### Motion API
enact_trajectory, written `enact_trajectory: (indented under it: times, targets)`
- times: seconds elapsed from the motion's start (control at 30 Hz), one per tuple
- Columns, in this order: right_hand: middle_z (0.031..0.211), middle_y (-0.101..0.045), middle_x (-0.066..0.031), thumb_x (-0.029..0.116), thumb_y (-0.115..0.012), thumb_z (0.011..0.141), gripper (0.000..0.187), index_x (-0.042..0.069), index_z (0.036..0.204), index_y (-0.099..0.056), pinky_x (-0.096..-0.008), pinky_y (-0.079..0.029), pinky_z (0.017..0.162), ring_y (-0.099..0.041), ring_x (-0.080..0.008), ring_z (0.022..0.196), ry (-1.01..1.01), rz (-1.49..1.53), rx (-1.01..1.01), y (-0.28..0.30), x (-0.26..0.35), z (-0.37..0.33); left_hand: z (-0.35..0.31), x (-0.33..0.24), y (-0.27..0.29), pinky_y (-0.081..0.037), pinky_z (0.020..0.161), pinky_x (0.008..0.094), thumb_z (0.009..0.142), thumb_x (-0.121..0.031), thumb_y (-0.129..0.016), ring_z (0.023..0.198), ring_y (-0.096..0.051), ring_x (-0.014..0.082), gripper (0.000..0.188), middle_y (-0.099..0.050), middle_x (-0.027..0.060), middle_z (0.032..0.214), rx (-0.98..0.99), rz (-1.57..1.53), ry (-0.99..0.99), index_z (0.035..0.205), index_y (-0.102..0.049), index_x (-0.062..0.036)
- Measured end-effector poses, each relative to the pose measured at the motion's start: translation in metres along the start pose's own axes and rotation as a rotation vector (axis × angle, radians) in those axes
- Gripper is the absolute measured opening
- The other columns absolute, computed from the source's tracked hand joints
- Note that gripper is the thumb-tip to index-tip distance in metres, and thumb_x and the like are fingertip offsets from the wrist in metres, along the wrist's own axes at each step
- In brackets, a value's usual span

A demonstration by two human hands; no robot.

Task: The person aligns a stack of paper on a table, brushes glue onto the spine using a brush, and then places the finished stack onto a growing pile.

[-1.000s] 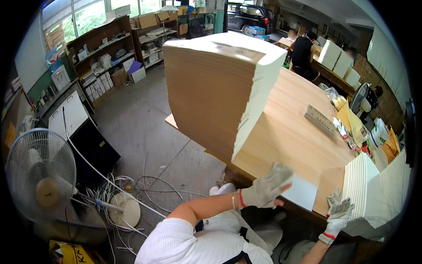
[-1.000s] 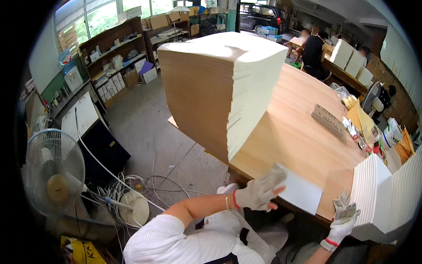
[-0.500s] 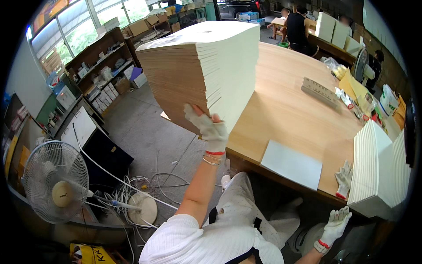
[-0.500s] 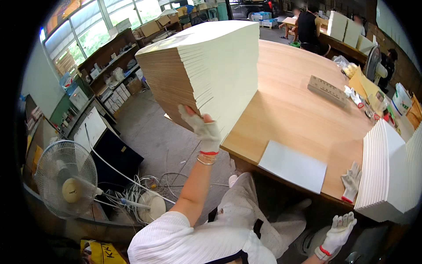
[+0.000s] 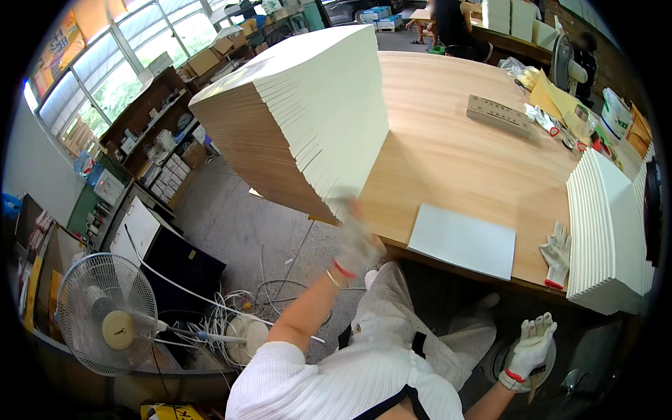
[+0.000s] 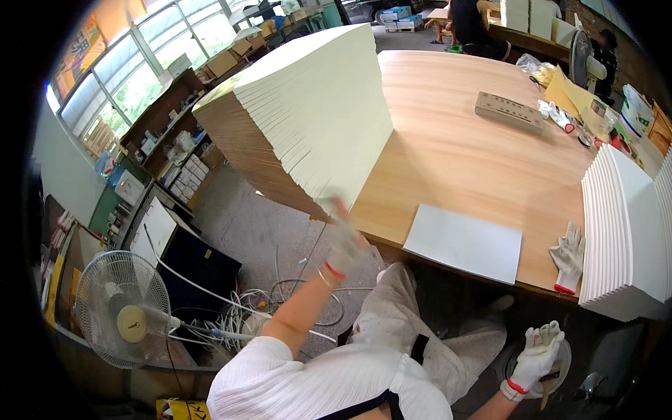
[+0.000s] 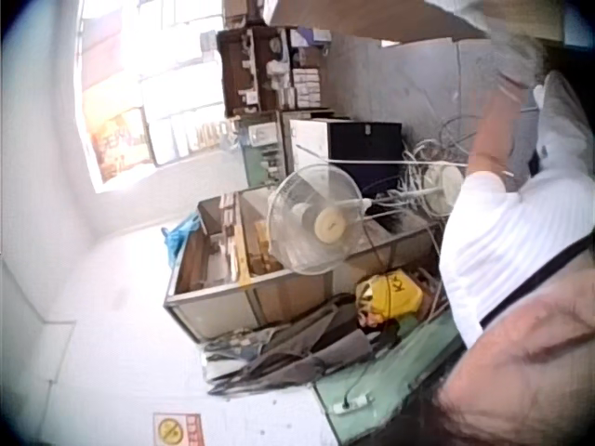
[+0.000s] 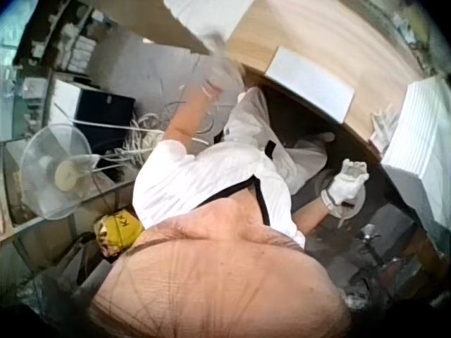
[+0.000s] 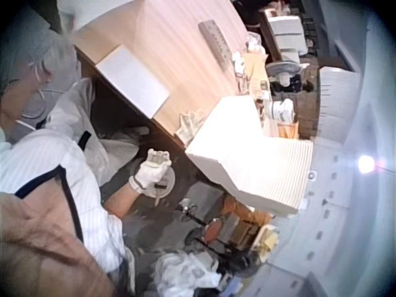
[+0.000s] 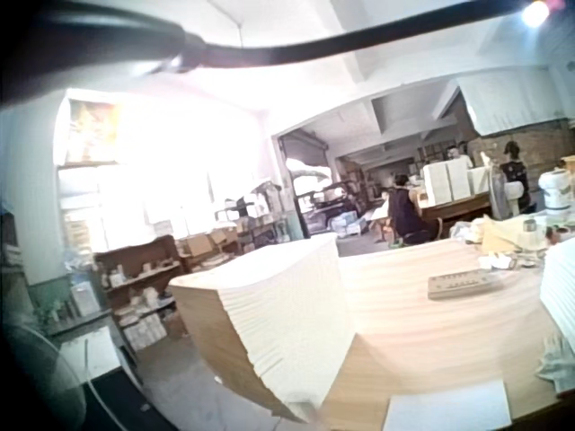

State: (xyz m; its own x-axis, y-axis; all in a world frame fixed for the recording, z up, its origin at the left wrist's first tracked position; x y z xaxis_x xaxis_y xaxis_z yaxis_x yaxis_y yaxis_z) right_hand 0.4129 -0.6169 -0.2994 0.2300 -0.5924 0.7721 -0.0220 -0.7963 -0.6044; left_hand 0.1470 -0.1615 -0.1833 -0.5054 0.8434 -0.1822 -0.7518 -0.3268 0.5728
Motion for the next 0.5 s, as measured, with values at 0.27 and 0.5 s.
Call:
enact_trajectory:
  times: [0.27,0.5]
  targets:
    - [0.093,-0.061,-0.0014,0.044,-0.058,0.093,0.041,0.01,0.114,-0.062,-0.0328,-0.051,0.077,-0.056,-0.0161,0.078,0.005,-0.05,-0.066,0.024,-0.004,-0.006,0.01,0.141,0.03,-0.027,0.114,0.0406,0.1,-0.035,-0.039,0.139,-0.028,0.0336,0.07,-0.016,0.0224,0.154,-0.556,-0.824,0.563,0.149,-0.007,0.0036]
    - [0.091,-0.058,-0.0014,0.043,-0.056,0.094,0.037,0.009,0.107,-0.063,-0.0324,-0.05,0.075,-0.053,-0.0148,0.077,-0.164,-0.058,0.019,-0.016,-0.052,-0.019,-0.018,0.027,-0.014,-0.017,0.118,0.0424,0.101,-0.039,-0.039,0.143,-0.019,0.039,0.072,-0.005,0.0211,0.158,-0.274,-0.048,0.056,0.15,-0.007,0.0026]
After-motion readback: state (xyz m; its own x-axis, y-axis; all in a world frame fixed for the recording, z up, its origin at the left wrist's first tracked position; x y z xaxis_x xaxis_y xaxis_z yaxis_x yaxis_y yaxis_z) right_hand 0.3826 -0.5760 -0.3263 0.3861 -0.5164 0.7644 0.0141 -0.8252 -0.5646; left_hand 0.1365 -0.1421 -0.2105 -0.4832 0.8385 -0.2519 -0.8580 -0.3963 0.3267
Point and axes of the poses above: each hand's wrist, its own z-axis towards the middle knuckle, its own y-axis out of the back of the hand, x = y × z, the point moved 9 cm from there along z, towards the middle knuckle
